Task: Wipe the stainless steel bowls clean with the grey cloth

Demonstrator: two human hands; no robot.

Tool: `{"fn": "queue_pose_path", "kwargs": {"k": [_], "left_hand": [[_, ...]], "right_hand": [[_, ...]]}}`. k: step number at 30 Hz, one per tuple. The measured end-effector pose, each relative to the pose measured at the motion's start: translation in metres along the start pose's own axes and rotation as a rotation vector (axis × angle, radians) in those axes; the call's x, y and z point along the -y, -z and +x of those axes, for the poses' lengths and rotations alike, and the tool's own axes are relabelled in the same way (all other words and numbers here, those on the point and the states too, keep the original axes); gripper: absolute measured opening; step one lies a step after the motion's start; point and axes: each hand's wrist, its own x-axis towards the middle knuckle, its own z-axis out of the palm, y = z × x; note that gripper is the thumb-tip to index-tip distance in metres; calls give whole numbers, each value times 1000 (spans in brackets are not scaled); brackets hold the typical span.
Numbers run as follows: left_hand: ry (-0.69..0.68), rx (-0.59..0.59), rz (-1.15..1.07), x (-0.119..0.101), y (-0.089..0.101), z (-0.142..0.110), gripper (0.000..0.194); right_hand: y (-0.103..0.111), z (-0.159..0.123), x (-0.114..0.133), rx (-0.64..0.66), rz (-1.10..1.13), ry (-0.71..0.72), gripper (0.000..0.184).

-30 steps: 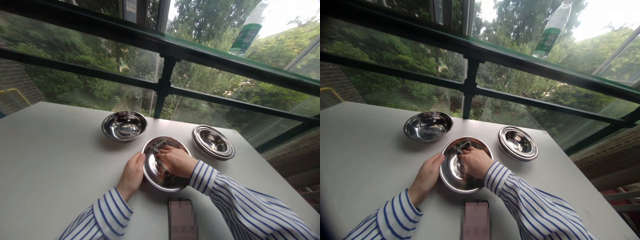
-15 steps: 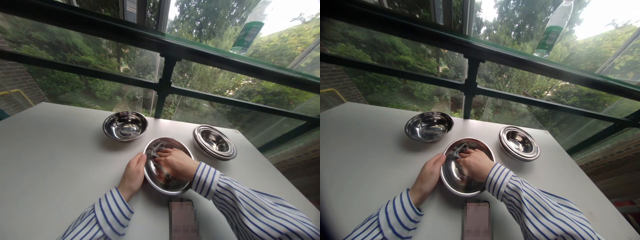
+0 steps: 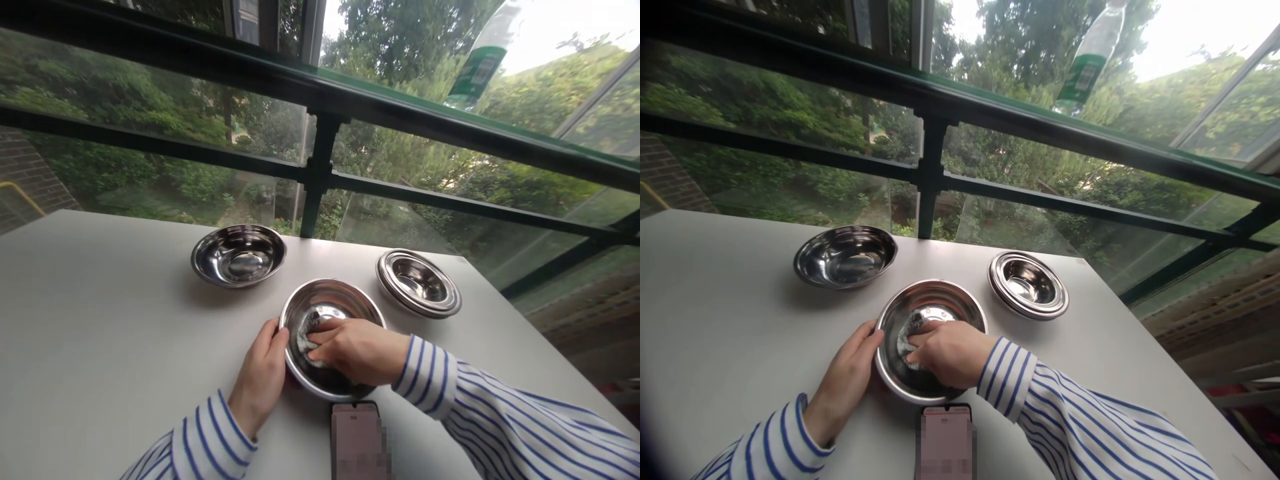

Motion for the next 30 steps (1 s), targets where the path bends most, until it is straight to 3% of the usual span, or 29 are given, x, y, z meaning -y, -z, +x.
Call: {"fn": "queue_pose_path", "kwargs": {"k": [2,4,8,11,16,22,26,30], "left_hand": [[116,69,-42,-3,1,-2,35],[142,87,-47,-7,2,-1,39],[-88,83,-12,-13,4,9,38],[-112,138,50,-11,7,12,40],[-102,74,154,-8,10,11,37],[-111,-22,254,-7,8,9,30],[-88,-21,229,-5,8,7,29],[-77,-34,220,-4,9,6,28]], "right_hand": [[3,-9,1,28,20,21,20],[4,-14,3,41,21,28,21],[1,-6,6,47,12,43,23],[-5,7,5,-16,-30,2,22],[-2,18,-11,-4,-183,-195,24],[10,-2,-13,99,-222,-309,17],[15,-16,-2,208,-179,-317,12],[17,-23,2,236,4,-220,19]]}}
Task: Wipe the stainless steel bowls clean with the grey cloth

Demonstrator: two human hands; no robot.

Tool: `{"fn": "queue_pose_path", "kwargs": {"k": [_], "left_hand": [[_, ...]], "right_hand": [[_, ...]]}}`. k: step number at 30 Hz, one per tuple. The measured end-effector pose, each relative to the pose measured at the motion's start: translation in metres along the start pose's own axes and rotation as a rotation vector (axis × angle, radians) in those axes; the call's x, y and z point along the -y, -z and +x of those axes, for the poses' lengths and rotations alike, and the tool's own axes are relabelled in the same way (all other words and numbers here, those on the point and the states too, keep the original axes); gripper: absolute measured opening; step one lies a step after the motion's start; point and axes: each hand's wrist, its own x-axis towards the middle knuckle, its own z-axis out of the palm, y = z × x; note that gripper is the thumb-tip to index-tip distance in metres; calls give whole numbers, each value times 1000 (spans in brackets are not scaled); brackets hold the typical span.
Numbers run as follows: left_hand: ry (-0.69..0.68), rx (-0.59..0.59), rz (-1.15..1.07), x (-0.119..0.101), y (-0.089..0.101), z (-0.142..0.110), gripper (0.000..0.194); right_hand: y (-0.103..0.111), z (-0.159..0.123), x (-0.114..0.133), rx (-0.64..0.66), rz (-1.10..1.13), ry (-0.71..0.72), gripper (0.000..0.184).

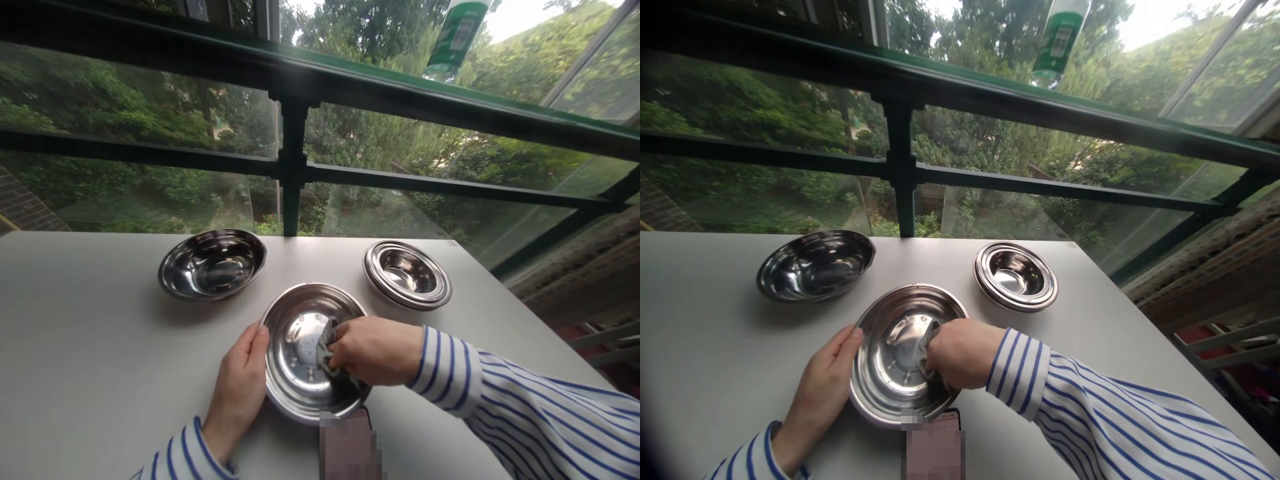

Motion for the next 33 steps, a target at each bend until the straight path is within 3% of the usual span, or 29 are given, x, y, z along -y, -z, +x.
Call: {"fn": "queue_pose_path", "kwargs": {"k": [4,9,12,14,19,22,26,29,33], "left_hand": [[25,15,-22,-1,0,0,30],[15,31,-11,-2,1,1,30],[-5,46,-15,-3,1,3,29],[-18,58,-28,-5,1,3,28],[-7,66,-40,-5,-2,1,30],[-1,49,-26,-3,-4,-1,31],[-1,49,-29,-1,-4,-2,33],[-2,68,-36,-4,-3,0,32],[-28,87,-29,-8,-1,1,30]], "right_hand": [[-6,5,5,-65,110,156,23],[-18,30,18,-190,45,260,18],[-20,44,17,-292,-21,226,14],[-18,47,11,-324,-61,131,16],[-9,30,-7,-233,-101,-83,16],[-11,13,-7,-175,-95,-80,13],[-17,5,8,-132,-6,65,16],[-19,13,19,-165,21,129,16],[-18,21,12,-247,-4,66,17]]}}
